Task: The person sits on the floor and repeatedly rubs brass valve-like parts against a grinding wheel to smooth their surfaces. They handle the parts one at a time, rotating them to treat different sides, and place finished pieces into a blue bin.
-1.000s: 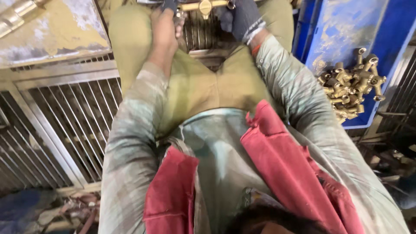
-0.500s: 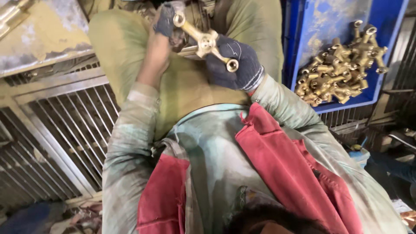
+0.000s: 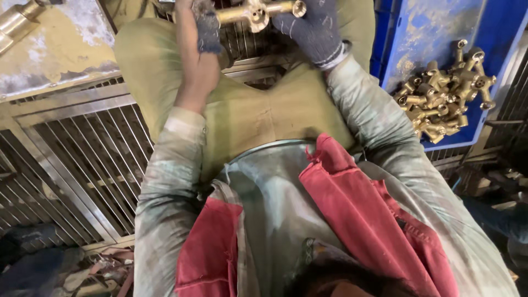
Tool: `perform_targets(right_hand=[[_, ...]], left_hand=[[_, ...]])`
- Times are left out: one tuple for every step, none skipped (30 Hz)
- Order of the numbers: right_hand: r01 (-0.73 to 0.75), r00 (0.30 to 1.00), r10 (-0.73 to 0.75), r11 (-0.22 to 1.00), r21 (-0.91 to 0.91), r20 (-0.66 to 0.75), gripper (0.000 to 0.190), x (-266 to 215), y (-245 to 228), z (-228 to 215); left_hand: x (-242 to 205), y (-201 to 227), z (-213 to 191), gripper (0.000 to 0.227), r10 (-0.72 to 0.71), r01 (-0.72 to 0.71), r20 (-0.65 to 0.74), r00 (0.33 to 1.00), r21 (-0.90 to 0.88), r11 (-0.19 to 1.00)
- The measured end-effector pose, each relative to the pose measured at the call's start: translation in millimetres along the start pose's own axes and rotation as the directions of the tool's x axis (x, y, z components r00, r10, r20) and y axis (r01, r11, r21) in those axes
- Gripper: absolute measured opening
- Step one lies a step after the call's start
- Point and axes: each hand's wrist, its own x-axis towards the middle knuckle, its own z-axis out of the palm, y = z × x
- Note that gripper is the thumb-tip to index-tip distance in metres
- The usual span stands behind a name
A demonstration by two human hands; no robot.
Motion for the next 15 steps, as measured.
perform_targets(right_hand=[[0.082,0.996,-0.084,0.990,-0.117,-0.014,0.022,3.1,9.7,6.9],[0.157,0.986,-0.165,0.960,-0.232,-0.013,0.022,3.8,18.2,11.6],[0.034,0.999,-0.032,0.993,-0.116,0.022,0.018,4.9,25.8,13.0],[-0.094,0.993,0.093,0.996,0.000,0.075,0.016,8.0,32.0,15.9],[-0.225,0.967,0.209,0.968,0.108,0.143,0.014,10.8,36.3,19.5],[-0.233,0.964,0.209,0.962,0.142,0.163,0.014,14.6,39.8,22.2],[-0.240,0.961,0.208,0.955,0.176,0.183,0.014,18.5,43.1,24.5],[-0.252,0.957,0.211,0.945,0.210,0.200,0.014,19.9,46.2,26.3],[-0.009,0.985,0.009,1.000,-0.003,0.171,0.013,21.3,50.4,26.4],[0.239,0.961,-0.199,0.948,-0.213,0.191,0.014,22.8,55.7,26.3],[0.461,0.886,-0.388,0.793,-0.399,0.253,0.015,22.5,61.0,26.3],[0.284,0.941,-0.204,0.910,-0.301,0.271,0.016,23.1,67.0,27.8],[0.084,0.950,-0.017,0.975,-0.204,0.311,0.020,22.1,72.7,29.1],[-0.125,0.915,0.160,0.985,-0.117,0.370,0.025,23.7,79.3,29.9],[-0.066,0.911,0.120,0.987,-0.148,0.395,0.028,25.7,85.4,31.2]], left_hand=[[0.6,-11.9,2.2,0.070,-0.051,0.051,0.011,0.999,-0.026,0.998],[-1.8,-23.5,5.4,0.077,-0.107,0.108,0.024,0.994,-0.055,0.993],[-4.4,-35.3,9.6,0.085,-0.161,0.164,0.040,0.986,-0.085,0.983],[-6.5,-47.0,11.8,0.084,-0.191,0.195,0.042,0.981,-0.133,0.972],[-8.8,-57.8,13.2,0.084,-0.221,0.225,0.044,0.974,-0.181,0.957],[-8.2,-69.1,14.8,0.084,-0.244,0.249,0.050,0.969,-0.230,0.941],[-7.7,-79.7,15.6,0.081,-0.289,0.294,0.053,0.956,-0.229,0.928],[-8.1,-90.1,16.6,0.078,-0.335,0.340,0.062,0.940,-0.229,0.912],[-8.2,-100.7,17.8,0.075,-0.380,0.386,0.070,0.922,-0.228,0.894],[-8.6,-111.1,19.7,0.070,-0.364,0.365,0.033,0.931,-0.159,0.917],[-8.8,-121.1,22.7,0.065,-0.345,0.344,-0.001,0.939,-0.088,0.935],[-6.5,-131.1,23.7,0.060,-0.316,0.316,-0.033,0.948,-0.013,0.949],[-6.1,-138.8,26.3,0.052,-0.413,0.409,-0.051,0.909,-0.070,0.910],[-3.7,-145.9,31.7,0.043,-0.502,0.491,-0.065,0.862,-0.131,0.861],[-1.4,-151.3,35.9,0.035,-0.586,0.565,-0.071,0.807,-0.194,0.802]])
